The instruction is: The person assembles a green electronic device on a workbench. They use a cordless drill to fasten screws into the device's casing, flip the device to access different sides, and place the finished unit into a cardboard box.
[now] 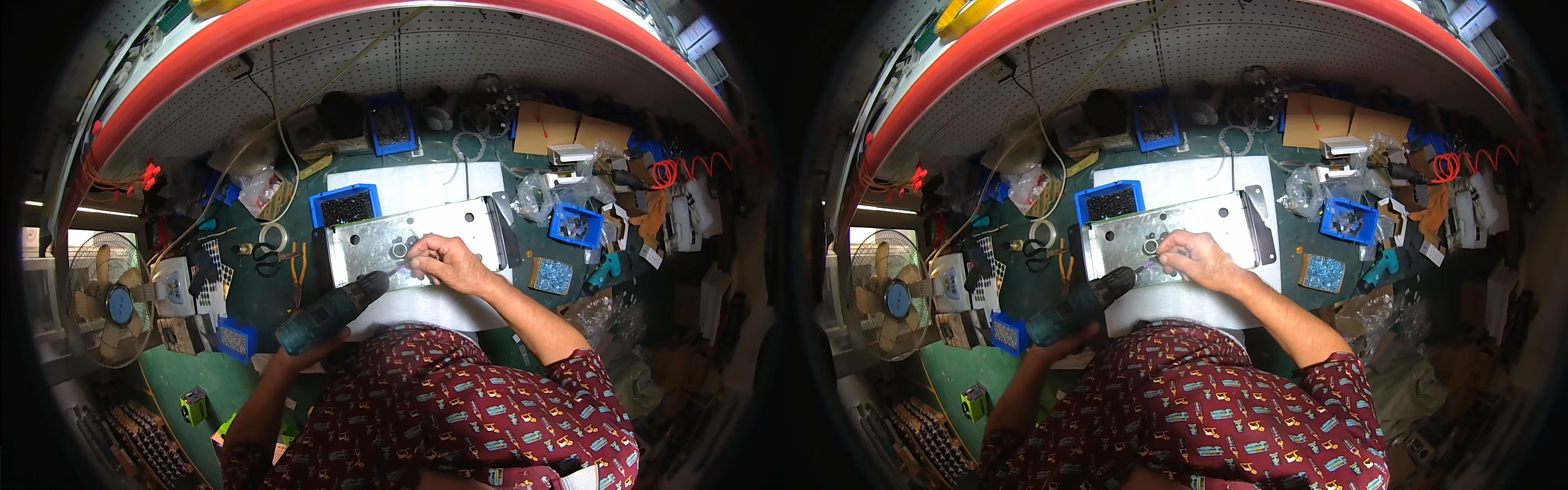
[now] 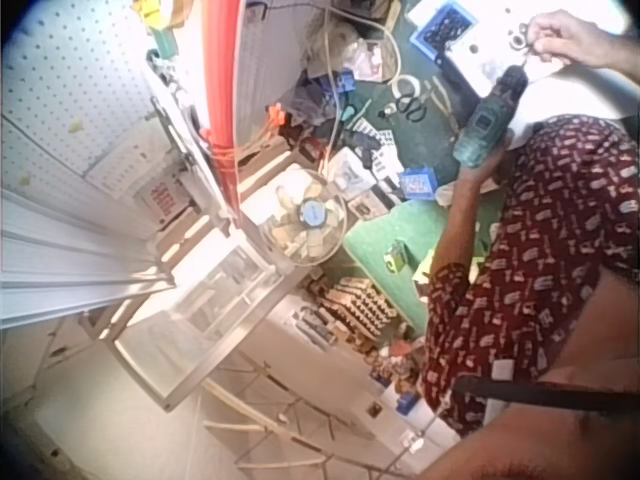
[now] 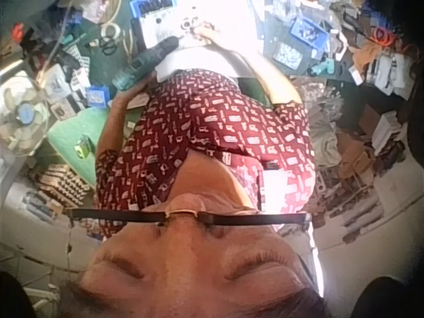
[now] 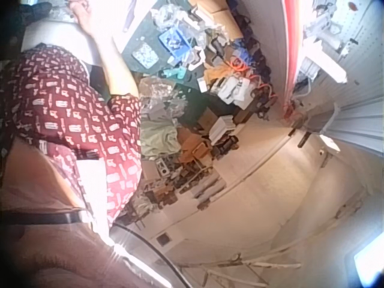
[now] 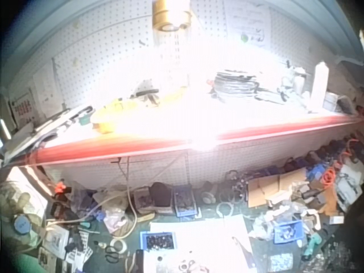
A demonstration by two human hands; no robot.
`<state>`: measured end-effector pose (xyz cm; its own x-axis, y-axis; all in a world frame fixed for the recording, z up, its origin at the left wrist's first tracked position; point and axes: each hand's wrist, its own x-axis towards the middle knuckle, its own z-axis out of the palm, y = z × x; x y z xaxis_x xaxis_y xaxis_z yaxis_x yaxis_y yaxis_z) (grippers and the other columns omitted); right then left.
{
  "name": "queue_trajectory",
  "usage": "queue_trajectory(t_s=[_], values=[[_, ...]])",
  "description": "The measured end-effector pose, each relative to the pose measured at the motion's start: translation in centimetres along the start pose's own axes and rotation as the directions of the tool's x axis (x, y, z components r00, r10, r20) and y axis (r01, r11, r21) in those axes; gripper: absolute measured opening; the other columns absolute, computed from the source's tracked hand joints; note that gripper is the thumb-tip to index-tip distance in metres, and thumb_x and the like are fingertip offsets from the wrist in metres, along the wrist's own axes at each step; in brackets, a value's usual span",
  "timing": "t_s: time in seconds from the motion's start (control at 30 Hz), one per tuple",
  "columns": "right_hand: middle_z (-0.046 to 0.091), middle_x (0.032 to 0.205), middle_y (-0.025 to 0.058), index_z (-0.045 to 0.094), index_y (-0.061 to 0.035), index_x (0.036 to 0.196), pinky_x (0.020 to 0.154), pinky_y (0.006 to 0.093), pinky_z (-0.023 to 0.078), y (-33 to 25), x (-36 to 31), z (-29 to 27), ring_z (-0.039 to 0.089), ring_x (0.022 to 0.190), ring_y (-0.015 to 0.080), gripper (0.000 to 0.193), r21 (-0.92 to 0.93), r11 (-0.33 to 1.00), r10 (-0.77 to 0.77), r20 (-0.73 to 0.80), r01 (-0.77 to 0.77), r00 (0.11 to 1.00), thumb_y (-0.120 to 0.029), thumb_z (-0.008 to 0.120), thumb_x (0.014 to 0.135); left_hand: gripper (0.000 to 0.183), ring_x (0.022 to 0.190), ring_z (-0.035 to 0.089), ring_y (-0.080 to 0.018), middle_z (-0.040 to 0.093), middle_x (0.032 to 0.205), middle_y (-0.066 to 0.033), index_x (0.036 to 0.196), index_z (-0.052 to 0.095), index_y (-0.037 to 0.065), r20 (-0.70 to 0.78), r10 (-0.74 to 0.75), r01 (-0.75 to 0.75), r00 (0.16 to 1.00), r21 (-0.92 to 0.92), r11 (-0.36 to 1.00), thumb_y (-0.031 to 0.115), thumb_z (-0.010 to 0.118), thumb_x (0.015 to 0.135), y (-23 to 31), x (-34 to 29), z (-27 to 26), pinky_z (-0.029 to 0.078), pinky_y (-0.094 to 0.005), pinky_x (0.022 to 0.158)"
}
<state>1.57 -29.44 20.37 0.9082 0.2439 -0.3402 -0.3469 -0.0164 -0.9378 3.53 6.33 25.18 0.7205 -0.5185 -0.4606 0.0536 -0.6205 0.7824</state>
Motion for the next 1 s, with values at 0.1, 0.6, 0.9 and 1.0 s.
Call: queue_trajectory(t_s=[0.1, 0.6, 0.9, 1.0], values=[[0.071, 0.083, 0.0038, 0.071, -0.0019, 0.106, 0.062, 0.0262, 0.051, 0.0, 0.2, 0.7, 0.06, 0.069, 0.0065, 0.013, -0.302, 0.923, -0.272, -0.074, 0.239, 0.959, -0.013, 0.067, 0.101, 0.033, 0.066, 0.062, -0.0097, 0.068, 0.082, 0.0008, 0.113, 0.072, 0.012, -0.02, 0.109, -0.108, 0.994, 0.044, 0.993, 0.028, 0.086, 0.087, 0.2, -0.2, -0.4, 0.049, -0.0291, 0.058], [0.064, 0.088, 0.0139, 0.073, -0.0025, 0.113, 0.069, 0.0434, 0.058, -1.2, -0.7, 2.8, 0.069, 0.076, 0.0323, 0.022, -0.797, 0.569, -0.377, -0.031, 0.205, 0.926, -0.014, 0.068, 0.095, 0.026, 0.077, 0.072, -0.0141, 0.075, 0.087, -0.006, 0.107, 0.074, 0.007, -0.057, 0.096, -0.096, 0.994, 0.013, 0.995, 0.018, 0.085, 0.087, 0.7, 0.1, -0.5, 0.056, -0.0317, 0.067], [0.064, 0.084, 0.0139, 0.073, -0.0013, 0.102, 0.064, 0.0427, 0.058, 0.2, -0.4, 3.1, 0.069, 0.073, 0.0333, 0.015, -0.78, 0.569, -0.474, -0.051, 0.262, 0.879, -0.011, 0.071, 0.091, 0.025, 0.075, 0.073, -0.0169, 0.076, 0.086, -0.0074, 0.105, 0.074, 0.005, -0.087, 0.371, -0.366, 0.924, 0.074, 0.928, 0.016, 0.086, 0.086, 0.9, 0.7, -0.5, 0.057, -0.0325, 0.069], [0.065, 0.084, 0.0151, 0.072, 0.0009, 0.101, 0.064, 0.0419, 0.059, 0.3, -0.3, 3.0, 0.07, 0.073, 0.0332, 0.014, -0.788, 0.561, -0.456, -0.037, 0.255, 0.889, -0.009, 0.071, 0.092, 0.026, 0.077, 0.074, -0.0171, 0.076, 0.087, -0.0087, 0.105, 0.074, 0.005, -0.051, 0.337, -0.329, 0.94, 0.119, 0.937, 0.017, 0.086, 0.085, 2.1, 0.7, -1.1, 0.058, -0.0332, 0.07]])
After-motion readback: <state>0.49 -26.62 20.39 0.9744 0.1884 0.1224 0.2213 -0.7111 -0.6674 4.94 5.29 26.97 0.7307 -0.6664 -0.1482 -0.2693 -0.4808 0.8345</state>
